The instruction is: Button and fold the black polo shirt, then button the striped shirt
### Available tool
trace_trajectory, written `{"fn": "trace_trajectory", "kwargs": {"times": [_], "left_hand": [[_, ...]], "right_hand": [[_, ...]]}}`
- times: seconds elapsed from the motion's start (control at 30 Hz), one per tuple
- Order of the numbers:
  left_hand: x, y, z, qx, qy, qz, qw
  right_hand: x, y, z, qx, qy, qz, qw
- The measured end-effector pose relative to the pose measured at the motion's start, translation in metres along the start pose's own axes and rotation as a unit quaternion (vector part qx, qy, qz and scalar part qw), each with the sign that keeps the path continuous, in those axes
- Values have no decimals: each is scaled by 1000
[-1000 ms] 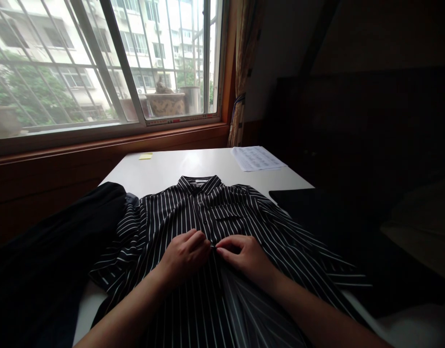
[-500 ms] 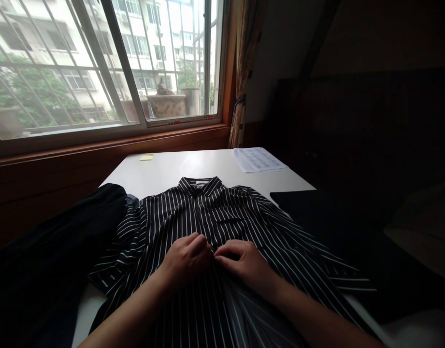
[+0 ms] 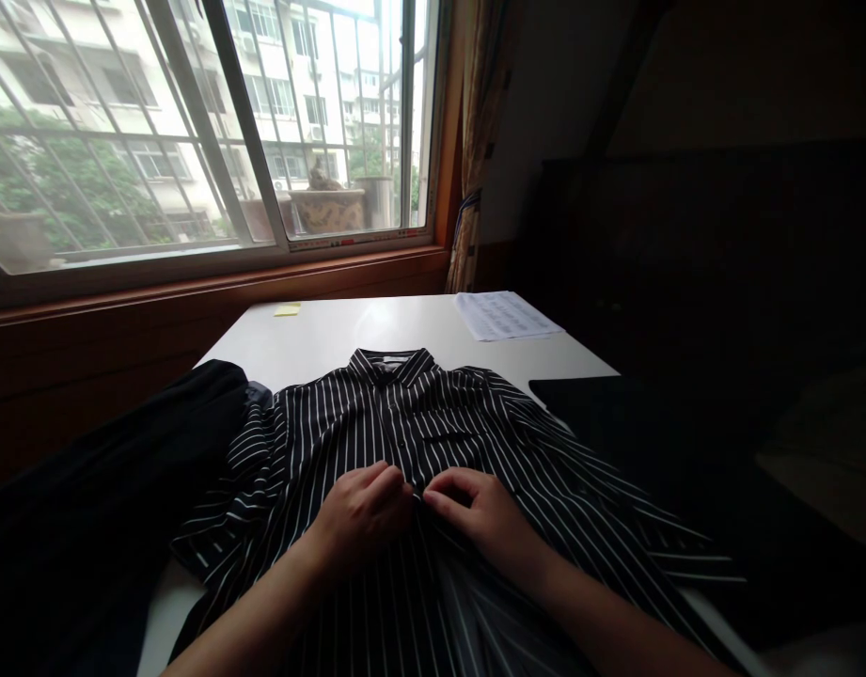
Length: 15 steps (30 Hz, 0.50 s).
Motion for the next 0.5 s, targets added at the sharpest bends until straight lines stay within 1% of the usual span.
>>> {"fn": "trace_trajectory", "kwargs": {"times": [0.1,0.2,0.4,0.5], "left_hand": [[-1,-3,0,-9,0,9,1000],[-1,-2,-1,-4,-5,25,1000],[-3,-3,-1,-4,-6,31,1000],[-3,-1,0,4,-1,29,1000]], "right_hand": [[0,2,-1,1,-4,7,1000],[-2,4,-2,3,0,1,1000],[-17,7,-3,11,49,-60,997],[-20,7,-2,8,66,-76,995]]}}
Point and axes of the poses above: each hand's wrist, its own z-axis away from the middle knuckle, its own y-axis out of the palm, x = y × z, the point moved 10 cm from there along -z, towards the middle knuckle, and after that the axes turned 3 degrees about -y, right-handed, at the moved point
